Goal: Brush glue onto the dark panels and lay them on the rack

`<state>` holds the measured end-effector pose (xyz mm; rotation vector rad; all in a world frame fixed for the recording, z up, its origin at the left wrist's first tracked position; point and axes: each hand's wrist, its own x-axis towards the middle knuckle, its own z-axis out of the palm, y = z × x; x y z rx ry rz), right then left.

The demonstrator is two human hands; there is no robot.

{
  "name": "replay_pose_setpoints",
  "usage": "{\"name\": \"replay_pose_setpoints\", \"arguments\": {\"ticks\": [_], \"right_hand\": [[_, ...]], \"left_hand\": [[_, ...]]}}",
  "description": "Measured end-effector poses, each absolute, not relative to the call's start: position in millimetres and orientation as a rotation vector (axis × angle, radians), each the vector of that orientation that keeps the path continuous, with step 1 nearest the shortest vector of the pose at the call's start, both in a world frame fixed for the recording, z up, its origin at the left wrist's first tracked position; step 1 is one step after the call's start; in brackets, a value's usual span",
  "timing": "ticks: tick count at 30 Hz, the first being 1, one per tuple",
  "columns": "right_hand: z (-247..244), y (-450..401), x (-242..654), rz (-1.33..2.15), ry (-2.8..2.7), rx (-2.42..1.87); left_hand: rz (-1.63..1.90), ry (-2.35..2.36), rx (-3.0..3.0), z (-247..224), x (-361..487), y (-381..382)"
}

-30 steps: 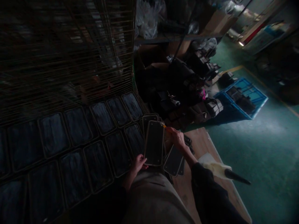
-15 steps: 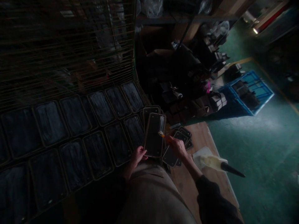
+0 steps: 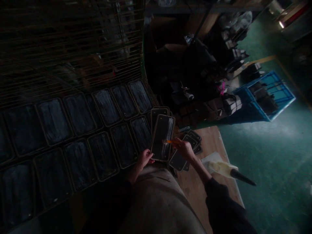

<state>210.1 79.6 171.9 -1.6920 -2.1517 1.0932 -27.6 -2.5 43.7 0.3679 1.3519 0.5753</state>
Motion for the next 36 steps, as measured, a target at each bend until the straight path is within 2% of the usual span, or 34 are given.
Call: {"name": "replay_pose_setpoints", "arguments": {"ticks": [4, 9, 13, 17, 19, 25, 28, 32, 36], "right_hand": [[178.5, 129.7, 208.2, 0.756, -2.147, -1.724], [176.8, 152.7, 196.2, 0.641, -2.174, -1.786], [174.0, 127.2, 189.5, 0.729, -2.3, -1.778], [186.4, 93.6, 187.3, 1.137, -2.382, -1.644], [192.6, 93.0, 185.8, 1.228, -2.352, -1.602], [181.3, 149.1, 175.0, 0.771, -2.152, -1.656], [166.4, 161.2, 168.3, 0.654, -2.208, -1.643], [153.5, 131.6, 162.4, 0.717, -2.356, -1.61], [154.6, 75.2, 161.3, 0.966, -2.414, -1.518]], "left_hand": [[0.606, 1.315, 0.378, 48.9, -29.6, -3.6], [0.615, 1.31, 0.352, 50.6, -30.3, -3.5], [0.619, 1.329, 0.335, 48.9, -30.1, -2.9], [0.622, 1.322, 0.329, 49.0, -31.3, -3.0], [0.628, 1.314, 0.322, 49.7, -32.2, -3.3], [0.649, 1.296, 0.328, 49.0, -33.5, -5.3], [0.653, 1.293, 0.351, 46.4, -33.4, -5.8], [0.646, 1.284, 0.339, 44.0, -33.5, -5.6], [0.666, 1.287, 0.324, 43.9, -34.5, -5.6]]}}
